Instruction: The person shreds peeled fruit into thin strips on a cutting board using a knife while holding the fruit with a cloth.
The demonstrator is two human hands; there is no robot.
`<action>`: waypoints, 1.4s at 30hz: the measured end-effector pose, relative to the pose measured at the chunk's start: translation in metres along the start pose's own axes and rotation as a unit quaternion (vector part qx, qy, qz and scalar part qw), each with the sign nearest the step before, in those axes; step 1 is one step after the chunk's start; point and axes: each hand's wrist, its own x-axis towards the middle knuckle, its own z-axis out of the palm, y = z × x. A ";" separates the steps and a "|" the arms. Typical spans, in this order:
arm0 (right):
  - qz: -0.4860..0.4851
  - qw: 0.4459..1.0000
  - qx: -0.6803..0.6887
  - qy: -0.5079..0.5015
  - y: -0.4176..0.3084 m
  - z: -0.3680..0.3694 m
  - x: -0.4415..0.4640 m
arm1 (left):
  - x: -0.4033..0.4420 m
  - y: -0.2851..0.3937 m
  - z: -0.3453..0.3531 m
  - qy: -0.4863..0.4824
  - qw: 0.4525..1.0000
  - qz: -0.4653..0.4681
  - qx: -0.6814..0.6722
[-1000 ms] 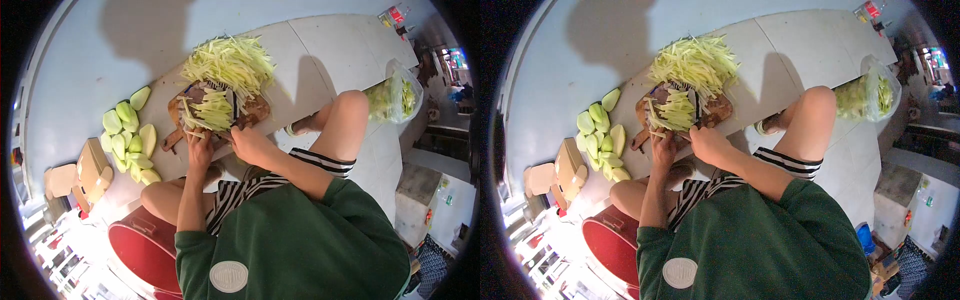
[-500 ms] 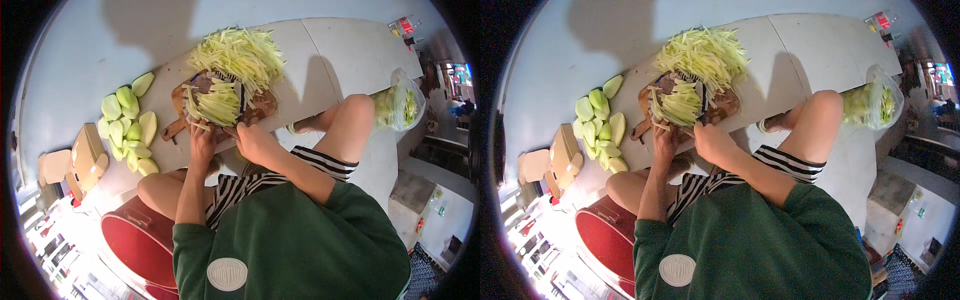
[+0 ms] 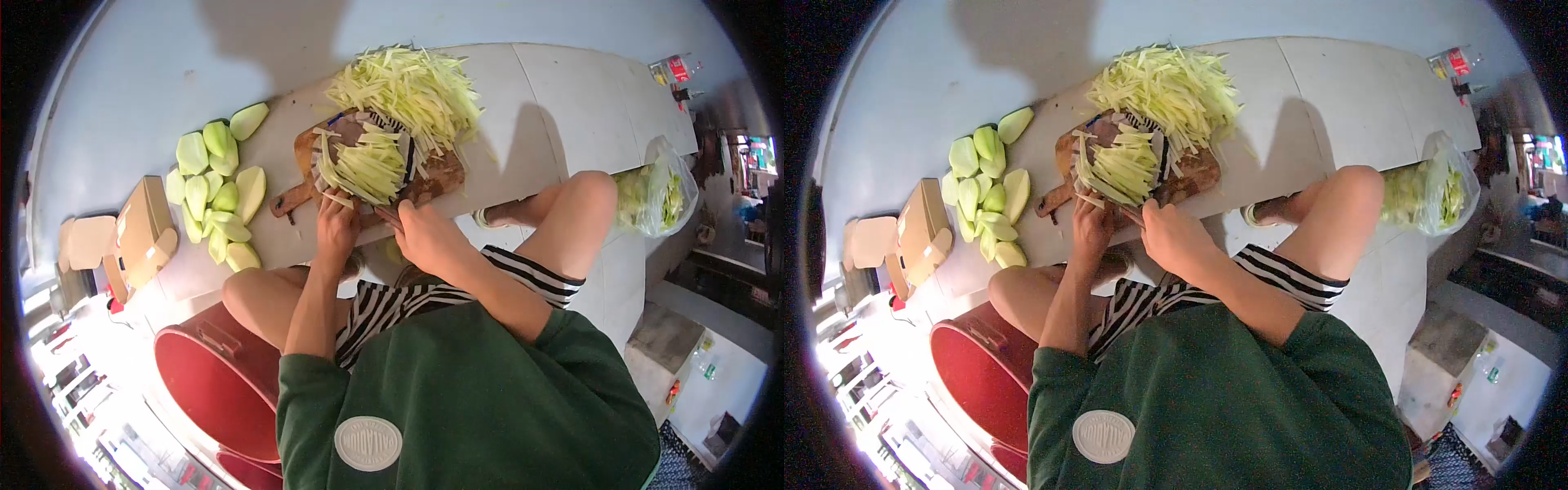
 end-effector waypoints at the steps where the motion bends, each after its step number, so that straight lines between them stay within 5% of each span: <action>1: -0.001 1.000 -0.001 -0.003 0.008 0.011 0.003 | 0.000 0.002 -0.002 0.001 1.000 -0.004 0.000; 42: -0.034 0.999 0.004 0.020 0.009 0.027 0.007 | -0.017 -0.011 0.003 0.021 0.998 -0.046 -0.027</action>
